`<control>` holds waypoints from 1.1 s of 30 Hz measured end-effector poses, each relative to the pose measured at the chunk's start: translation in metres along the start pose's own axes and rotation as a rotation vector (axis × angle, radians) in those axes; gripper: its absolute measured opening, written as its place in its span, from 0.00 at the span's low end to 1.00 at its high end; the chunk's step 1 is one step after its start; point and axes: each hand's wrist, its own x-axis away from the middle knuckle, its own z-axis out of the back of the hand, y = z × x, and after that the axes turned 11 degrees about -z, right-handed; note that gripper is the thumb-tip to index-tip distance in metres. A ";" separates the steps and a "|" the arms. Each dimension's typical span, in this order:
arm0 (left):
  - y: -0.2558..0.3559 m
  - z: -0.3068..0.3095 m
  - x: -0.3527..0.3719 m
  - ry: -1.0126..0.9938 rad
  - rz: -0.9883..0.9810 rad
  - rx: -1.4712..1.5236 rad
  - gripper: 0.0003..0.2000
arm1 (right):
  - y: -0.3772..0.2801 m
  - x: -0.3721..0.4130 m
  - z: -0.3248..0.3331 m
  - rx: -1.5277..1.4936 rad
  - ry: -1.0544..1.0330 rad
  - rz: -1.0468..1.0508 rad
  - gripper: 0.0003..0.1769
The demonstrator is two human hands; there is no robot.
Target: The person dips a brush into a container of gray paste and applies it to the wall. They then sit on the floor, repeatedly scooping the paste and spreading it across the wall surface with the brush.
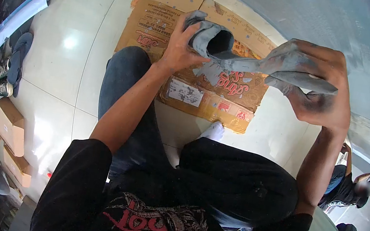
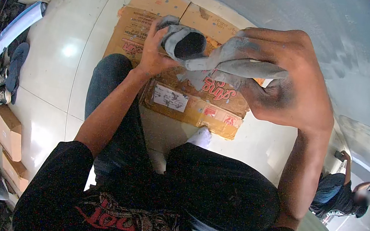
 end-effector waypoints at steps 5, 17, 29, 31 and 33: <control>0.005 -0.005 0.004 0.052 0.054 -0.003 0.47 | 0.009 -0.004 0.006 -0.134 -0.015 -0.033 0.27; 0.001 0.006 -0.014 0.275 0.308 -0.031 0.43 | 0.003 -0.040 -0.025 -0.463 0.402 -0.221 0.13; -0.013 0.023 -0.017 0.249 0.304 -0.107 0.44 | 0.069 -0.016 -0.004 -0.629 1.349 -0.457 0.13; -0.015 0.026 -0.017 0.243 0.297 -0.102 0.44 | 0.043 -0.043 0.028 -0.875 1.436 -0.138 0.15; -0.018 0.027 -0.015 0.238 0.292 -0.099 0.44 | 0.030 -0.070 0.049 -0.930 1.473 -0.088 0.12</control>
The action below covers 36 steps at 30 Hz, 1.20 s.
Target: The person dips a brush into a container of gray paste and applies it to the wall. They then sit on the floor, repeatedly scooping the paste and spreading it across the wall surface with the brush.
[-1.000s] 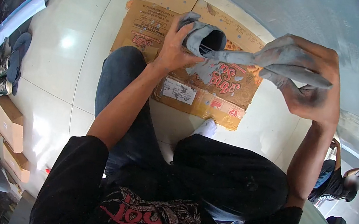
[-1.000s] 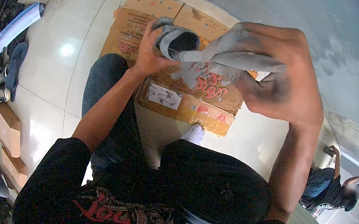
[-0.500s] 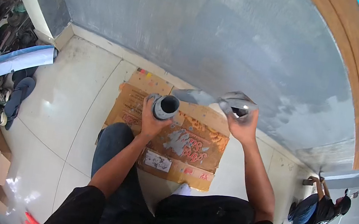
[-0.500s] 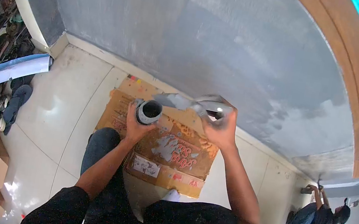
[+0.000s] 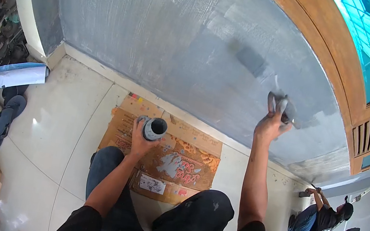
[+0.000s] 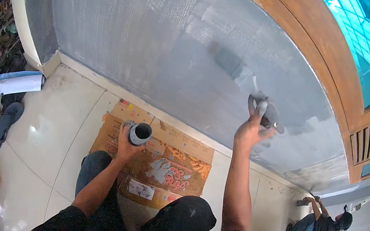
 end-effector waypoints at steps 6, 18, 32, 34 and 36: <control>-0.014 -0.002 0.008 -0.016 0.056 0.059 0.45 | -0.001 -0.022 -0.092 -0.106 -0.028 0.149 0.14; -0.004 -0.005 0.004 -0.037 0.044 0.069 0.42 | -0.009 -0.067 -0.024 0.323 0.153 0.612 0.12; -0.007 -0.003 0.004 -0.063 -0.007 0.059 0.42 | -0.070 -0.066 0.067 0.229 0.236 0.651 0.14; -0.007 -0.002 0.005 -0.063 0.004 0.045 0.42 | -0.062 -0.056 0.004 0.226 0.261 0.584 0.12; -0.004 0.000 0.004 -0.064 0.011 0.035 0.42 | -0.045 -0.053 -0.050 0.137 0.085 0.535 0.12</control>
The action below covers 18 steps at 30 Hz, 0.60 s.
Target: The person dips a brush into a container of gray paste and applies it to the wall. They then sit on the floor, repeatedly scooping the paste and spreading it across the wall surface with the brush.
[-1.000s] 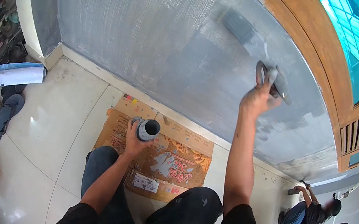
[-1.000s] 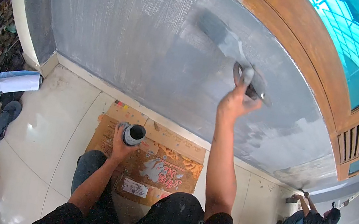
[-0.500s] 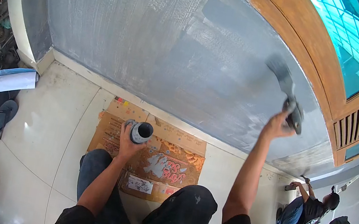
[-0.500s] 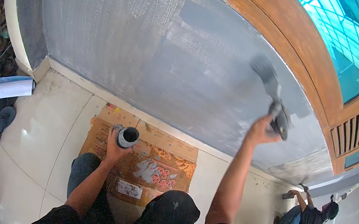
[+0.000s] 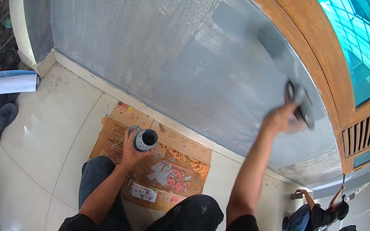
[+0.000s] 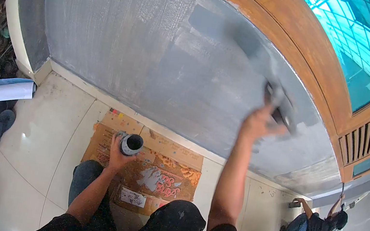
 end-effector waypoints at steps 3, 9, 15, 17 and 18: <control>0.003 0.003 -0.004 0.017 0.029 0.062 0.43 | -0.008 0.017 -0.081 -0.128 -0.127 -0.080 0.13; -0.001 0.000 -0.001 0.028 -0.040 -0.057 0.43 | 0.015 0.008 -0.096 -0.080 -0.061 0.022 0.10; -0.002 -0.002 -0.001 0.036 -0.002 0.036 0.42 | -0.007 0.001 -0.034 0.141 0.036 0.151 0.05; 0.000 -0.002 -0.002 -0.013 0.002 0.031 0.42 | -0.020 0.006 -0.040 -0.056 0.025 0.082 0.05; 0.000 -0.002 -0.001 -0.013 0.005 0.031 0.42 | -0.023 0.010 -0.047 -0.054 0.024 0.080 0.05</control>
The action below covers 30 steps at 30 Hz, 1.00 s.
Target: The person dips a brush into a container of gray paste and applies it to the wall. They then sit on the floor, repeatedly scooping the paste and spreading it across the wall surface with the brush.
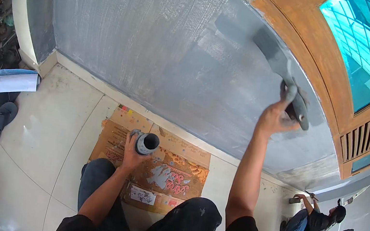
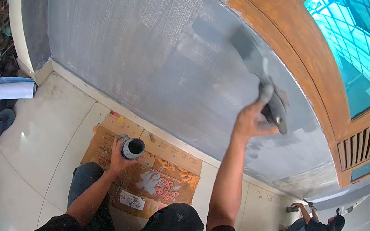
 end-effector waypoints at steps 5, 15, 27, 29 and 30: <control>0.002 0.005 0.000 0.032 0.048 0.073 0.42 | 0.011 0.029 -0.053 0.123 -0.138 0.052 0.04; 0.005 0.005 -0.001 0.024 0.008 -0.003 0.43 | 0.057 -0.030 0.132 0.465 0.034 0.180 0.05; 0.002 0.005 -0.002 -0.011 0.016 0.030 0.40 | 0.049 0.061 0.008 0.174 -0.119 0.126 0.12; -0.007 0.004 0.002 0.019 0.020 0.037 0.40 | 0.047 0.074 -0.022 0.137 -0.160 -0.007 0.11; -0.005 0.007 0.000 0.020 0.019 0.033 0.40 | 0.047 0.077 -0.029 0.100 -0.202 -0.135 0.11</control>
